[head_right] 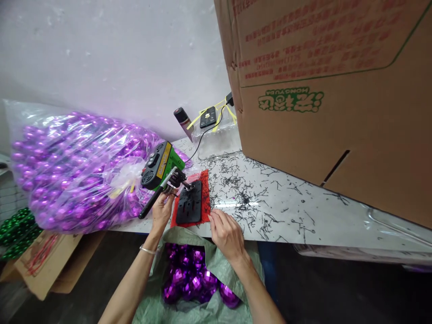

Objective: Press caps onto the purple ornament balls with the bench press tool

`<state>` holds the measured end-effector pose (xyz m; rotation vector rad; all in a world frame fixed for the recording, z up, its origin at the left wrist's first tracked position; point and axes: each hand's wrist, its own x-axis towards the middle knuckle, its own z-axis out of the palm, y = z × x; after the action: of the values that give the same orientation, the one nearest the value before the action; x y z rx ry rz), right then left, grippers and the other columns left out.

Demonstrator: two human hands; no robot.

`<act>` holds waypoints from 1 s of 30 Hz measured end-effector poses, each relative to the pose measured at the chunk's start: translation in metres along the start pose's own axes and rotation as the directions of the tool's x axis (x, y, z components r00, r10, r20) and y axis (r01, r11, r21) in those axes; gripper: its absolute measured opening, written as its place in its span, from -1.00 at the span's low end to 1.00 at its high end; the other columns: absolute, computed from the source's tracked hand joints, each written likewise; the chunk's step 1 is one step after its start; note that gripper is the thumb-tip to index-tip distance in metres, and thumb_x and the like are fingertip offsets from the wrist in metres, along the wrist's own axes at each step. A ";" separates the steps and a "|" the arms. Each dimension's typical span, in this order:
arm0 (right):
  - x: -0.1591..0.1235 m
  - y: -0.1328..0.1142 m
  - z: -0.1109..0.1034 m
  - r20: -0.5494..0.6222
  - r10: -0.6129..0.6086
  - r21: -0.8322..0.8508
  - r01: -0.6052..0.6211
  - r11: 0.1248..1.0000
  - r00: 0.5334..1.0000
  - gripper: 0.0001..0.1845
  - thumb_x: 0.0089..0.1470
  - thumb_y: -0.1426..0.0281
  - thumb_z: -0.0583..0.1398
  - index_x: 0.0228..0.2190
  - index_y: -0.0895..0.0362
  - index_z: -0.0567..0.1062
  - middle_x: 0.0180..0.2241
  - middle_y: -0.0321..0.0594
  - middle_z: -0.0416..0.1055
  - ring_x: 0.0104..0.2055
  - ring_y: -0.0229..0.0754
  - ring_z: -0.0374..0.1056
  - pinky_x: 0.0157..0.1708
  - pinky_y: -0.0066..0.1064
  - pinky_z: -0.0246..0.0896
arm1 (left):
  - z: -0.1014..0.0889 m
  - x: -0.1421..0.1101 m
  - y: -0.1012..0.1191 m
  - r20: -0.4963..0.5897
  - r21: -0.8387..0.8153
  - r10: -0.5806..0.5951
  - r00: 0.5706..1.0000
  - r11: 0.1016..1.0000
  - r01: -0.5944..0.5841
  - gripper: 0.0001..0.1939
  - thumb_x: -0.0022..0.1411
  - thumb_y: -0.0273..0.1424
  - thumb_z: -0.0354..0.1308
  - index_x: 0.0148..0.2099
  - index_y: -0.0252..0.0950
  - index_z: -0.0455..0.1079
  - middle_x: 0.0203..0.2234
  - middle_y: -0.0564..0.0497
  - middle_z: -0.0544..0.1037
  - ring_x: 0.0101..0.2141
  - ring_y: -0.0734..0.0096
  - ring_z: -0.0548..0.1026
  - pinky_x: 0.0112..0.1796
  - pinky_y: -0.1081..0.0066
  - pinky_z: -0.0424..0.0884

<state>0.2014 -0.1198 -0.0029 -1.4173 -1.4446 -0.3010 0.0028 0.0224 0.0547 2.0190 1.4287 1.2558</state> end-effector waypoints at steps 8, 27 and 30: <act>0.004 -0.001 -0.004 -0.004 -0.020 -0.014 0.020 1.000 1.000 -0.81 0.33 0.51 0.10 -0.22 0.17 0.54 -0.26 -0.16 0.64 -0.28 -0.20 0.57 -0.25 -0.38 0.42 | -0.004 -0.022 0.009 0.003 -0.108 -0.043 0.999 0.993 0.043 -0.63 0.17 -0.08 0.33 -0.13 -0.24 0.64 -0.12 -0.11 0.66 -0.04 0.10 0.58 0.07 0.15 0.42; 0.004 -0.002 -0.003 0.012 -0.007 -0.006 0.007 1.000 1.000 -0.84 0.31 0.52 0.13 -0.23 0.17 0.54 -0.27 -0.16 0.63 -0.28 -0.22 0.54 -0.24 -0.39 0.40 | 0.018 -0.035 0.051 -0.201 0.458 0.274 0.940 0.875 -0.158 -0.84 0.33 -0.31 0.16 -0.20 -0.20 0.56 -0.21 -0.11 0.63 -0.02 0.05 0.53 0.05 0.05 0.30; 0.004 -0.002 -0.004 0.007 -0.010 -0.006 0.010 1.000 1.000 -0.86 0.29 0.54 0.15 -0.23 0.18 0.54 -0.27 -0.16 0.63 -0.28 -0.22 0.54 -0.23 -0.39 0.40 | 0.012 -0.036 0.048 -0.135 0.435 0.280 0.951 0.879 -0.197 -0.82 0.34 -0.32 0.15 -0.17 -0.18 0.58 -0.22 -0.11 0.63 -0.02 0.05 0.52 0.05 0.05 0.30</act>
<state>0.2023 -0.1209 0.0027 -1.4179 -1.4579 -0.3075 0.0365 -0.0273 0.0655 2.4797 1.6981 1.3699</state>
